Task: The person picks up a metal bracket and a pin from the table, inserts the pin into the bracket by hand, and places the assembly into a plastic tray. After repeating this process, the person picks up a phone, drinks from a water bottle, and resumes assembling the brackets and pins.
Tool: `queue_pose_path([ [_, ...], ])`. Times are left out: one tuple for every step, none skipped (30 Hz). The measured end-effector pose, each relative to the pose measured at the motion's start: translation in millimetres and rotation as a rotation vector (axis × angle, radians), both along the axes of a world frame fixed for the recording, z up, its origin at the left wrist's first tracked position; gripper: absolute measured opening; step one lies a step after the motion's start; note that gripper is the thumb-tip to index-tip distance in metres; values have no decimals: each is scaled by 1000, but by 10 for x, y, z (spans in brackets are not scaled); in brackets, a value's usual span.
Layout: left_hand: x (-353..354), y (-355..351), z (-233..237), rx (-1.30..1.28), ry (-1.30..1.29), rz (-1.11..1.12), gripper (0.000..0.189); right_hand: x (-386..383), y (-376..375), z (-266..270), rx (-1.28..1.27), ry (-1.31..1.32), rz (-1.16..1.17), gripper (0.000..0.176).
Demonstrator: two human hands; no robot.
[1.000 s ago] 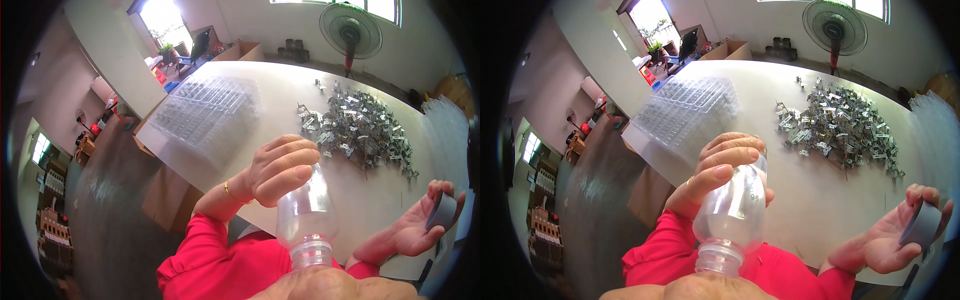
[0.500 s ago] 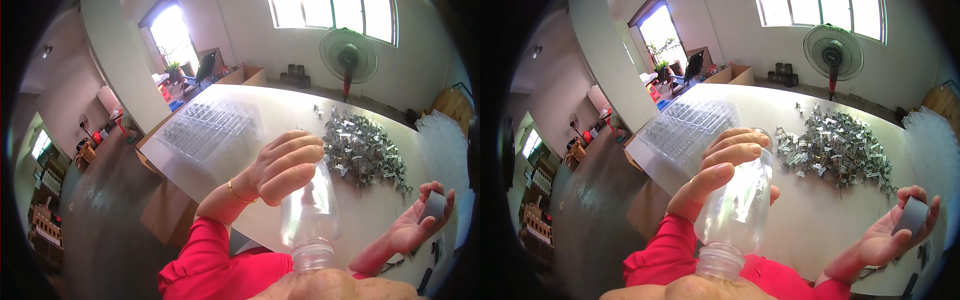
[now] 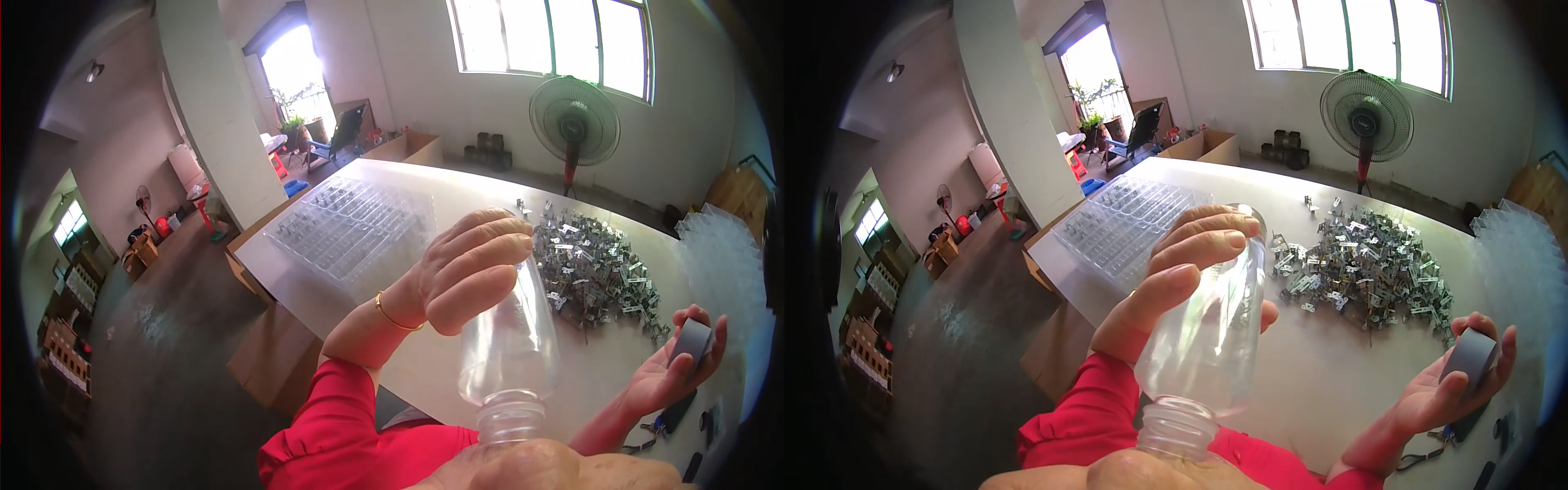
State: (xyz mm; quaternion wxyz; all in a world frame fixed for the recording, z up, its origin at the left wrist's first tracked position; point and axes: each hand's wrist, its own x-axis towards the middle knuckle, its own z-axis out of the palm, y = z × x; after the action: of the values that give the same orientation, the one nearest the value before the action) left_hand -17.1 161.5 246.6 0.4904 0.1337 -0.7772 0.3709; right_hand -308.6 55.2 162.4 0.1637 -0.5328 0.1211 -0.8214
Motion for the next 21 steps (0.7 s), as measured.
queue_pose_path([
  [5,-2,23,-16,-6,-4,47,-7,-3,-4,-3,5,1,79],
  [9,-5,45,-32,-11,-8,49,-11,-5,-10,-7,9,2,79],
  [15,-3,70,-40,-19,-4,50,-12,-9,-20,-19,9,18,77],
  [15,0,91,-47,-26,-3,51,-15,-13,-32,-32,10,33,74],
  [15,3,112,-54,-32,-3,52,-16,-13,-41,-45,11,48,72],
  [14,7,143,-62,-39,-5,52,-10,-8,-35,-45,14,47,72],
  [11,15,166,-67,-45,-5,53,-3,2,-29,-44,17,46,72],
  [7,22,191,-71,-50,-6,53,2,11,-27,-42,21,45,72],
  [-1,29,212,-72,-54,-7,53,-1,15,-32,-42,24,49,72],
  [-8,35,225,-75,-56,-2,54,-6,17,-37,-41,29,53,72],
  [-16,41,239,-78,-58,2,54,-10,18,-37,-40,34,57,72],
  [-19,54,252,-82,-60,12,55,-8,22,-30,-42,34,54,71],
  [-22,67,263,-86,-61,20,55,-1,30,-23,-44,33,51,71],
  [-24,81,275,-91,-63,29,55,7,37,-15,-47,32,49,71],
  [-28,94,284,-95,-64,35,56,10,47,-14,-48,32,48,70],
  [-35,107,296,-99,-65,38,56,11,58,-11,-50,31,46,70],
  [-43,119,308,-103,-66,40,56,13,68,-10,-52,29,45,70],
  [-51,131,317,-107,-66,40,56,15,73,-10,-57,27,47,69],
  [-58,136,326,-112,-64,43,56,14,72,-8,-61,27,49,69],
  [-64,141,334,-117,-63,47,56,12,75,-4,-65,28,51,68],
  [-65,147,338,-124,-61,54,55,21,87,12,-52,17,34,71],
])
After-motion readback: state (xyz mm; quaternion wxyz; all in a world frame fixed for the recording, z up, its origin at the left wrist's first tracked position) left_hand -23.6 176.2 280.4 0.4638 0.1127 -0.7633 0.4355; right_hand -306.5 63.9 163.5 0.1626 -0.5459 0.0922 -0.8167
